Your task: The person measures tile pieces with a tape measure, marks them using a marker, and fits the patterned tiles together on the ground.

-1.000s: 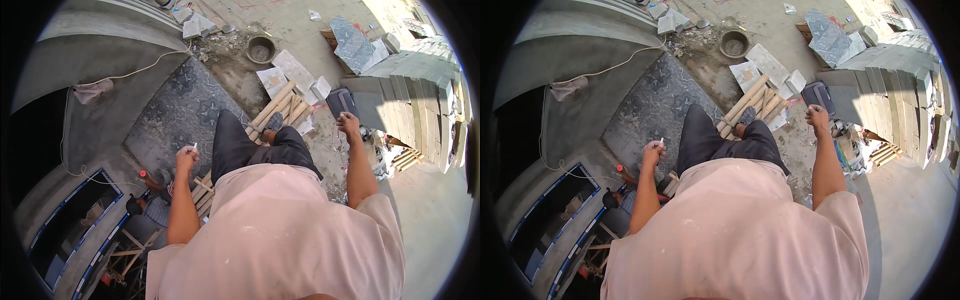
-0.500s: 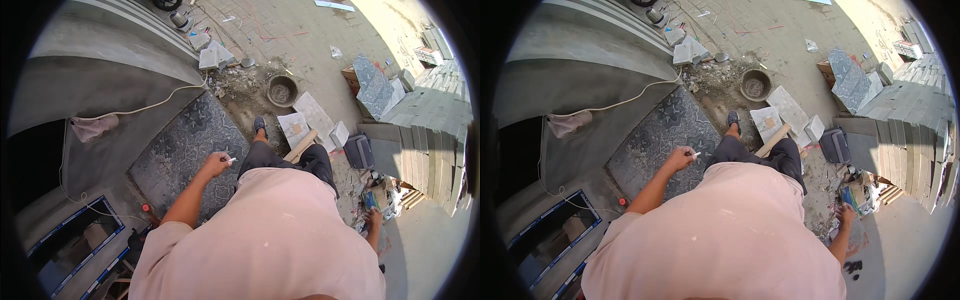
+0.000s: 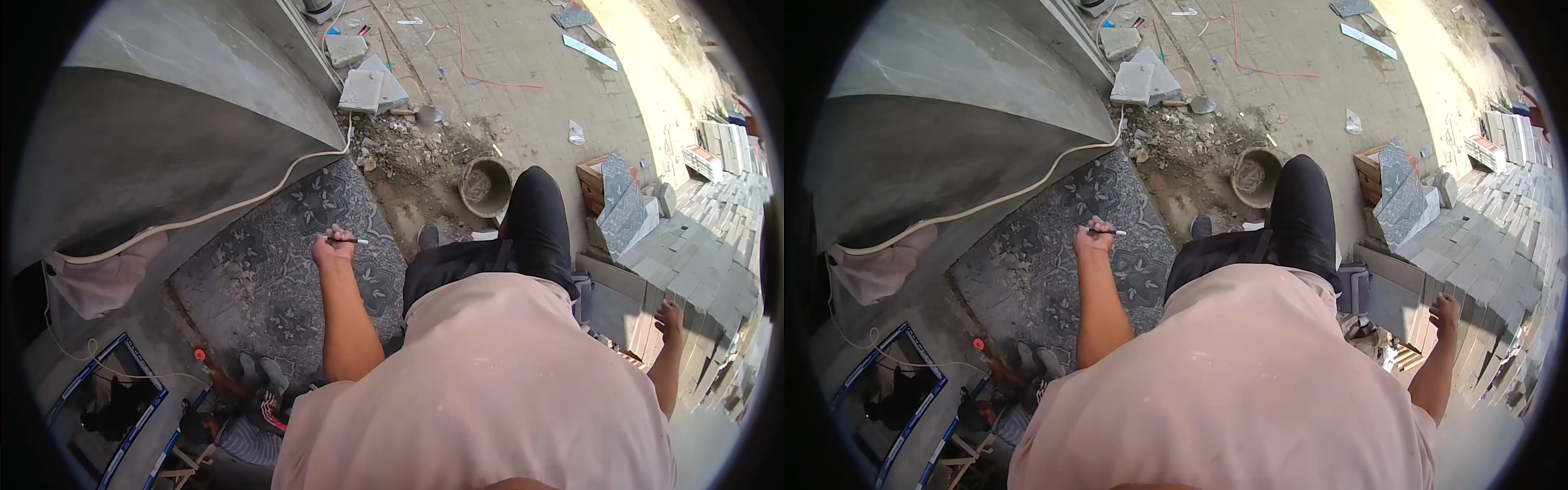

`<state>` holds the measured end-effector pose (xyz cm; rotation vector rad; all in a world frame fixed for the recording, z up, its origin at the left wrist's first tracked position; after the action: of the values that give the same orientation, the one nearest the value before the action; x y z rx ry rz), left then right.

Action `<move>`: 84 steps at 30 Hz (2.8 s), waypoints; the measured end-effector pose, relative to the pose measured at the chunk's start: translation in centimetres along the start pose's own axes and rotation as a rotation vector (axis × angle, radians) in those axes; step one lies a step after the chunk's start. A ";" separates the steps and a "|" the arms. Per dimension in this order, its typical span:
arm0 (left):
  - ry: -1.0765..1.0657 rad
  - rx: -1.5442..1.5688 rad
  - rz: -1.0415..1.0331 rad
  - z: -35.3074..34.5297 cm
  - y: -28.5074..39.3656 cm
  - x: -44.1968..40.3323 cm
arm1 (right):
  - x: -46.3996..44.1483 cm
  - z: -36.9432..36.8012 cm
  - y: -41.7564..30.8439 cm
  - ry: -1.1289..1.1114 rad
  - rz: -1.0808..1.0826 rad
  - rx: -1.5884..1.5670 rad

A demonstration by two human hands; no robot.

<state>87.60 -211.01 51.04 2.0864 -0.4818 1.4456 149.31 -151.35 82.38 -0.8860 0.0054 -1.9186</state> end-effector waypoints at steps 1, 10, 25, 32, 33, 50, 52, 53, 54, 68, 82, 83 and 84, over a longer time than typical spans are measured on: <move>-0.138 0.119 0.052 -4.5 1.3 -0.3 | -0.9 4.3 -5.1 0.090 0.091 0.090; 0.142 0.149 0.265 -23.2 6.3 -3.4 | 7.0 1.0 -56.2 0.472 1.195 -0.095; 0.570 0.757 0.519 -18.4 6.6 -6.0 | 4.7 -50.1 -53.2 -0.730 1.023 0.646; 0.321 -0.228 0.086 -24.8 4.7 -10.3 | -12.6 -42.5 -47.2 -0.375 0.230 0.208; 0.308 -0.302 0.076 -27.7 3.8 -11.0 | -15.5 -41.8 -45.0 -0.348 0.215 0.182; -0.121 -1.531 -0.235 -89.8 -12.5 -18.5 | -17.0 -33.6 -64.3 0.130 0.433 -0.402; -0.265 -1.837 -0.314 -98.1 -15.4 -18.8 | -14.7 -32.2 -64.2 0.291 0.411 -0.377; -0.346 -1.976 -0.358 -101.8 -17.4 -19.3 | -14.5 -32.5 -62.9 0.334 0.338 -0.433; -0.417 -2.077 -0.387 -104.7 -19.7 -19.6 | -14.4 -33.3 -61.5 0.320 0.260 -0.416; -1.331 -3.050 -0.401 -110.8 -78.3 -4.2 | -23.5 -57.9 -31.9 0.250 -0.491 0.028; -2.303 -3.435 -0.254 -88.8 -112.6 11.0 | -3.1 -69.3 -58.4 1.395 -1.729 -1.816; -2.377 -3.469 -0.215 -84.4 -109.3 14.3 | -3.7 -71.2 -62.2 1.445 -1.799 -1.882; -2.450 -3.489 0.084 -82.3 -111.9 12.2 | -5.3 -75.0 -66.2 1.550 -1.752 -1.956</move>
<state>95.63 -71.98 58.34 1.3518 1.6604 3.0670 55.83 -139.71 48.38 -0.1538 -1.2345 1.1345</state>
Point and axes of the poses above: each hand's wrist, its own x-axis away from the middle knuckle, its own z-axis out of the back of the hand, y = z × x, the point moved 2 cm from there along -x, towards the middle knuckle, and after that the axes turned 4 degrees about -x, right-handed, at the moved point
